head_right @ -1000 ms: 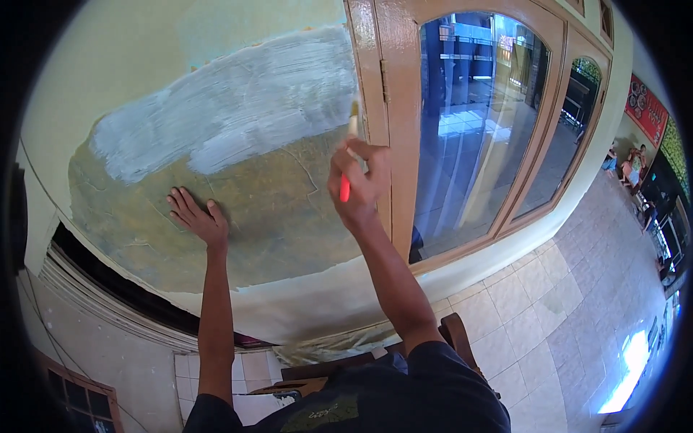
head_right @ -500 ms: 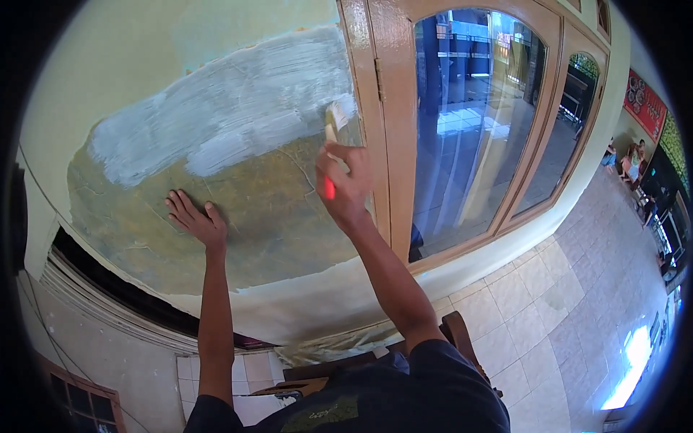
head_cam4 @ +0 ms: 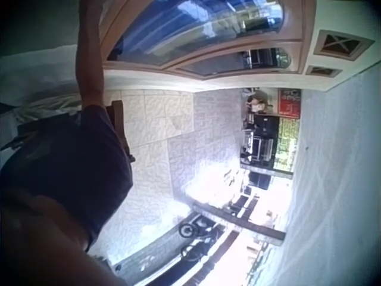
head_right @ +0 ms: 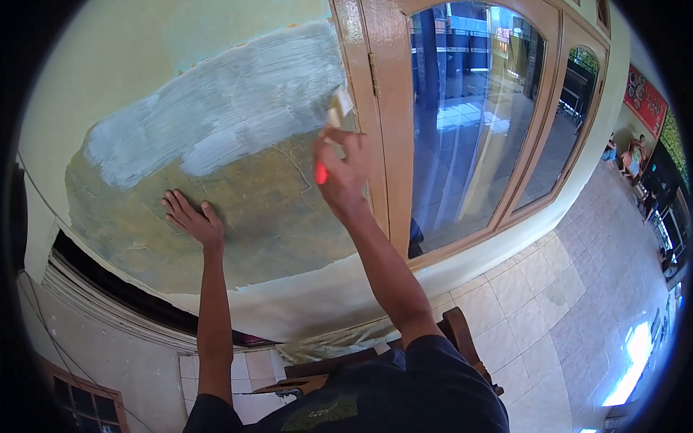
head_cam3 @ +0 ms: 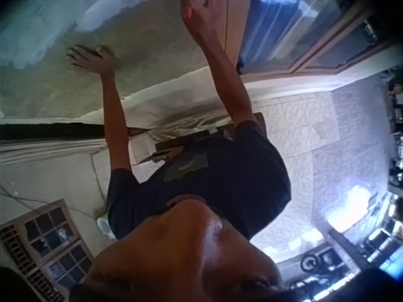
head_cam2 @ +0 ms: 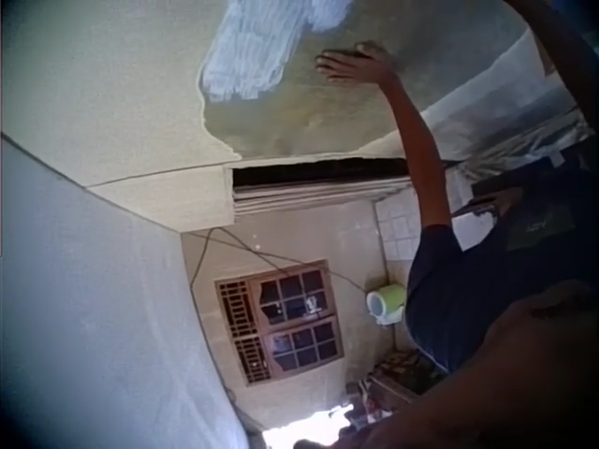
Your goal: Painting a section of a wall with white paint using a brush.
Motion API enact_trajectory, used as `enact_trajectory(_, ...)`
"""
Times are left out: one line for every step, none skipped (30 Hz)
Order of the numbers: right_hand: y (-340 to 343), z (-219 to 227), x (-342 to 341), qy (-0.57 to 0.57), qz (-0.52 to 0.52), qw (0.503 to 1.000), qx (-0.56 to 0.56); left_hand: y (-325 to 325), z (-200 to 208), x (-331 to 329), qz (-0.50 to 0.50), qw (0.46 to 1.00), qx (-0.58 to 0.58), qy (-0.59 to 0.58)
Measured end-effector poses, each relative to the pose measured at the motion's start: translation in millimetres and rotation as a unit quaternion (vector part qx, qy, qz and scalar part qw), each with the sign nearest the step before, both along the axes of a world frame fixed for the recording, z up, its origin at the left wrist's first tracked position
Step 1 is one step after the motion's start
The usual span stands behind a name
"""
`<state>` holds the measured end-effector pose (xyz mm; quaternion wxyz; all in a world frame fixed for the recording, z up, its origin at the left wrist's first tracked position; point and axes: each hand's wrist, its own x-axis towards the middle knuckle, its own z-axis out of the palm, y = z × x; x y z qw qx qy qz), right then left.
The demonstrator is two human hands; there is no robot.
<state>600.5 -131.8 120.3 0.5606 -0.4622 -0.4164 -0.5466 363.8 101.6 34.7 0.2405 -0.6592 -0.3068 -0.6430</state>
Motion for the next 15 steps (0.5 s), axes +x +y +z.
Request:
enact_trajectory(0,-1,0,0.0,0.001,1.0,0.001,0,0,1,0.001,1.0,0.001,0.0)
enact_trajectory(0,-2,-2,0.005,0.034,0.999,0.014,-1,0,1,0.0,1.0,0.001,0.001)
enact_trajectory(0,-3,-2,0.01,0.068,0.997,0.028,-1,1,2,0.0,1.0,0.001,0.002)
enact_trajectory(1,-3,2,0.01,0.067,0.997,0.028,-1,1,3,-0.001,1.0,0.001,0.003)
enact_trajectory(2,-4,9,0.018,0.065,0.995,0.071,-1,1,5,-0.002,1.0,0.004,0.003)
enact_trajectory(3,-4,14,0.026,0.062,0.991,0.115,-1,1,7,-0.002,1.0,0.006,0.004)
enact_trajectory(1,-2,14,0.027,0.061,0.991,0.113,-2,0,7,-0.002,1.0,0.004,0.005)
enact_trajectory(-1,1,13,0.025,0.052,0.996,0.061,-3,0,8,-0.004,1.0,-0.001,0.002)
enact_trajectory(-3,2,13,0.022,0.043,0.999,0.008,-3,-1,8,-0.005,1.0,-0.006,-0.001)
enact_trajectory(-2,2,11,0.021,0.045,0.999,0.01,-2,-1,8,-0.004,1.0,-0.005,-0.002)
enact_trajectory(-3,0,9,0.014,0.063,0.998,0.021,-2,-2,8,-0.001,1.0,-0.003,0.0)
enact_trajectory(-3,-1,8,0.008,0.081,0.996,0.032,-1,-2,8,0.002,1.0,-0.002,0.003)
enact_trajectory(-3,0,9,0.008,0.081,0.996,0.031,-2,-2,8,0.002,1.0,-0.003,0.004)
enact_trajectory(-2,2,13,0.01,0.061,0.996,0.057,-2,-1,9,0.0,1.0,-0.002,0.003)
enact_trajectory(-1,2,15,0.012,0.041,0.996,0.083,-2,0,9,-0.002,1.0,-0.002,0.002)
